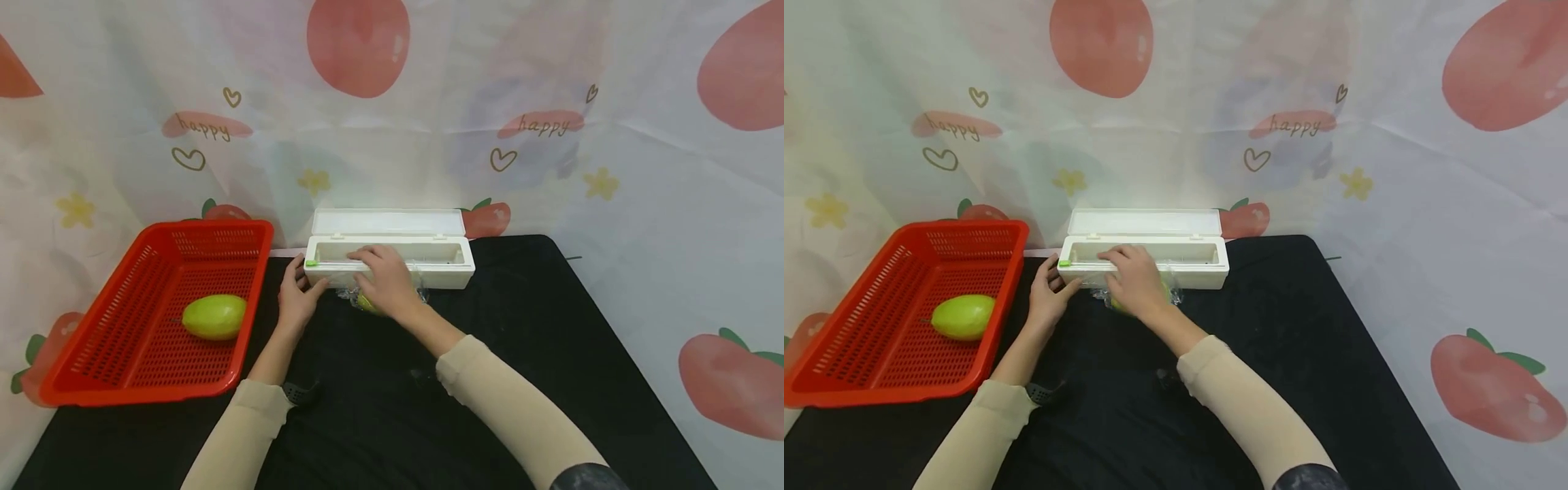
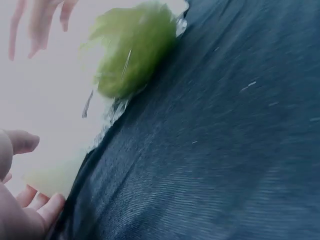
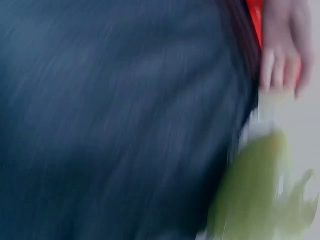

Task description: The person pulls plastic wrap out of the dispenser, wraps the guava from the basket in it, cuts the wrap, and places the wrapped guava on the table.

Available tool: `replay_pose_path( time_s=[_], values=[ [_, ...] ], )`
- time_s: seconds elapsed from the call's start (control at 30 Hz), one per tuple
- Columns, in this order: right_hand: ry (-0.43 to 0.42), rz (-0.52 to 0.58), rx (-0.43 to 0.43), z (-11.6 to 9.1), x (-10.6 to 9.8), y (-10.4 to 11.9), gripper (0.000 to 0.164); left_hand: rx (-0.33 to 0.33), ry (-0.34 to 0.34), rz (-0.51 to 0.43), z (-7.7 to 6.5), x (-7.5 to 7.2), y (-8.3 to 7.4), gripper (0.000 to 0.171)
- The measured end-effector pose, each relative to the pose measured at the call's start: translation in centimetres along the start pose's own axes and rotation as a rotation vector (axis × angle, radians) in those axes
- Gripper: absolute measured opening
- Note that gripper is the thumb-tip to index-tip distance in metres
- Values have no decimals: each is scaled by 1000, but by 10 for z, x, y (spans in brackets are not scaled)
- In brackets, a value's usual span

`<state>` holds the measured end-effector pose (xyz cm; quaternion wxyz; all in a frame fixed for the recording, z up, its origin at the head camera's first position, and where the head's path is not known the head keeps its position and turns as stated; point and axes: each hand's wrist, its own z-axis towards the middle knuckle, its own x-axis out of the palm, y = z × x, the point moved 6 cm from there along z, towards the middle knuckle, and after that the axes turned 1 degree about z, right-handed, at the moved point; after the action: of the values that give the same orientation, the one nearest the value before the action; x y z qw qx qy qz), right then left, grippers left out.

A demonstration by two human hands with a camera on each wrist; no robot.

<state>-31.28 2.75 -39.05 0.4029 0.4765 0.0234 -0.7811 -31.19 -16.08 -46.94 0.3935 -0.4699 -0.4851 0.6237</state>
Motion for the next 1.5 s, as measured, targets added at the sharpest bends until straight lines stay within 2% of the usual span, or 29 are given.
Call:
replay_pose_path(
  time_s=[0.07,0.13,0.2,0.27,0.33,0.43,0.5,0.6,0.67,0.73,0.83,0.93,1.07,1.2,1.3,1.5],
  values=[
    [9,-36,93,-8,-18,-23,36,5,-4,31,-6,0,-5,76],
    [69,-94,224,-17,-32,-45,41,35,-26,69,-14,1,-12,77],
    [150,-166,330,-25,-43,-63,46,122,-59,135,-20,3,-22,78],
    [208,-212,382,-32,-49,-74,46,265,-87,235,-27,9,-35,79],
    [208,-224,370,-35,-52,-80,36,448,-82,354,-32,19,-50,80],
    [122,-172,290,-39,-54,-82,20,703,-4,530,-40,39,-66,87],
    [59,-110,221,-42,-54,-81,13,818,74,637,-44,53,-72,96],
    [12,-12,143,-47,-54,-77,12,911,181,777,-46,71,-75,111],
    [10,53,134,-49,-53,-77,14,946,234,847,-45,81,-77,119],
    [15,137,166,-51,-53,-78,16,969,283,894,-43,91,-78,124],
    [45,282,245,-57,-52,-82,19,981,363,916,-41,103,-80,127],
    [89,426,285,-65,-50,-83,21,980,447,909,-41,110,-78,128],
    [129,531,207,-76,-48,-76,18,945,520,902,-45,112,-74,123],
    [115,496,92,-89,-51,-67,10,901,513,900,-46,109,-75,113],
    [92,435,56,-99,-54,-61,9,896,489,882,-48,109,-76,98],
    [61,399,96,-113,-50,-51,9,883,416,865,-51,106,-71,66]
  ],
)
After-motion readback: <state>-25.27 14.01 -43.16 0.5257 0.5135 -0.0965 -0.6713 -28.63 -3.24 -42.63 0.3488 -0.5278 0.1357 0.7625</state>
